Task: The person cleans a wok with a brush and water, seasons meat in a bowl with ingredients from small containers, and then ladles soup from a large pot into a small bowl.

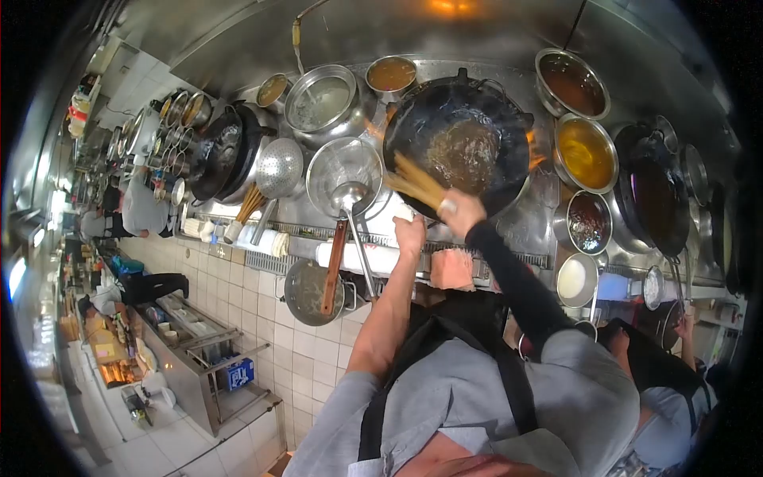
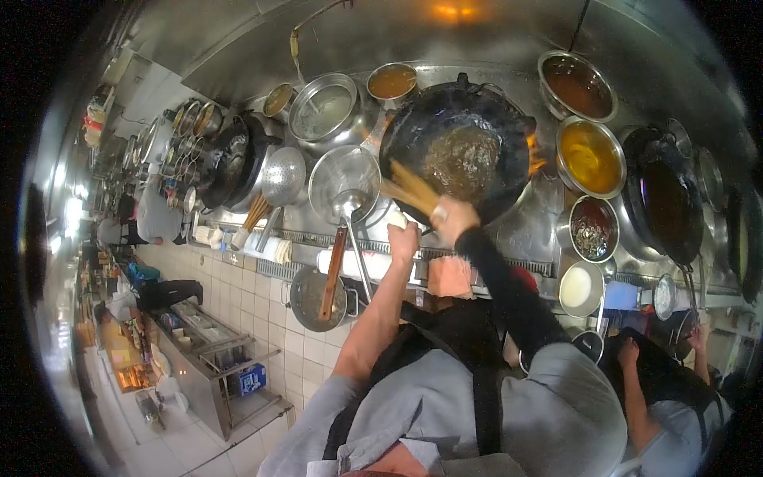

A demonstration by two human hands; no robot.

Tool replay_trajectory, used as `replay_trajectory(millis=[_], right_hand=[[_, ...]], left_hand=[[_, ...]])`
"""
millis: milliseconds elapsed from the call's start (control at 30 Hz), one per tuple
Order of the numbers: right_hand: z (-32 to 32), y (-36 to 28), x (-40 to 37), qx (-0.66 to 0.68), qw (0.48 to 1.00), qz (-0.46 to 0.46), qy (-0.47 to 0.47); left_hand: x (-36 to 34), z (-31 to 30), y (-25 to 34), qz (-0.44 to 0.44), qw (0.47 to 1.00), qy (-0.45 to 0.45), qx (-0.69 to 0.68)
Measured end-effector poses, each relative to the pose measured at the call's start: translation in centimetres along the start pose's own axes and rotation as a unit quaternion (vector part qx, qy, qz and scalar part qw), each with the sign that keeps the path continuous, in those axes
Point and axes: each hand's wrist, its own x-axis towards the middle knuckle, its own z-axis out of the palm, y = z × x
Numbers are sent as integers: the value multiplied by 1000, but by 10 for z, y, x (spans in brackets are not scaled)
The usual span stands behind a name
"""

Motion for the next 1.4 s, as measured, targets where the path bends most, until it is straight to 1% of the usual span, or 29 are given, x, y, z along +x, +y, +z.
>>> replay_trajectory(millis=[33,100,200,233,267,333,400,433,467,500,533,567,600,633,700,767,833,900,933,967,1033,1067,1100,1133,1200,1233,1300,1333,1400], right_hand=[[-6,12,31,-21,1000,-6,-4],[-3,28,98,67,994,57,62],[33,11,106,133,975,117,131],[27,-4,78,71,990,20,118],[17,-16,44,77,996,5,46],[-16,-16,-19,81,994,1,-70],[-55,-10,-52,-74,992,-19,-98],[-78,-23,-38,-158,975,55,-147],[-73,1,-15,-167,981,11,-94],[-59,20,20,-177,984,14,-35],[-52,20,53,-169,985,31,-9],[-42,16,88,-175,983,52,-16],[-33,2,107,-147,987,57,39],[-14,4,117,-178,979,89,38],[6,-13,86,-209,972,104,-24],[-5,-24,22,-192,977,64,-74],[-45,-33,-39,-186,972,73,-121],[-78,-25,-54,-285,940,81,-168],[-71,0,-34,-332,933,74,-121],[-74,4,1,-328,936,61,-115],[-54,23,85,-256,964,62,-38],[-59,-6,108,-230,970,77,-15],[-27,29,138,-244,968,58,-14],[-25,-4,132,-258,954,148,-44],[-13,-20,82,-245,962,118,-28],[-8,-10,55,-240,965,105,-34],[-43,-9,-8,-241,963,66,-98],[-55,18,-28,-275,955,29,-111],[-101,31,-28,-406,899,33,-163]], left_hand=[[-10,-1,6,-3,1000,10,-3],[-10,-3,13,-17,1000,-6,20],[-33,-9,63,-60,998,-25,27],[-27,-8,52,-48,998,-25,25],[-15,-6,28,-36,999,-27,23],[-6,0,2,1,999,-13,34],[-4,4,-4,54,996,29,60],[-1,4,-1,36,998,17,47],[-1,3,-1,14,999,5,36],[-5,1,1,-7,1000,-5,24],[-20,-5,31,-54,998,-20,3],[-26,-9,48,-64,998,-26,4],[-33,-10,60,-76,997,-32,3],[-36,-10,65,-88,995,-38,3],[-14,-8,23,-58,997,-50,19],[19,2,-33,4,998,-48,35],[7,-3,-20,-14,998,-51,18],[-13,-6,26,-50,997,-57,-3],[-17,-8,33,-32,998,-60,-9],[-18,-9,26,-39,997,-61,-13],[-8,-3,15,-46,997,-62,-25],[-13,-4,23,-67,996,-58,-16],[-16,-4,25,-67,995,-64,-25],[-19,-5,25,-67,995,-70,-33],[-16,-4,27,-62,996,-60,-32],[-15,-5,29,-61,995,-65,-38],[-15,-5,27,-65,994,-73,-55],[-16,-4,26,-52,995,-68,-57],[-14,-6,26,-48,995,-77,-45]])
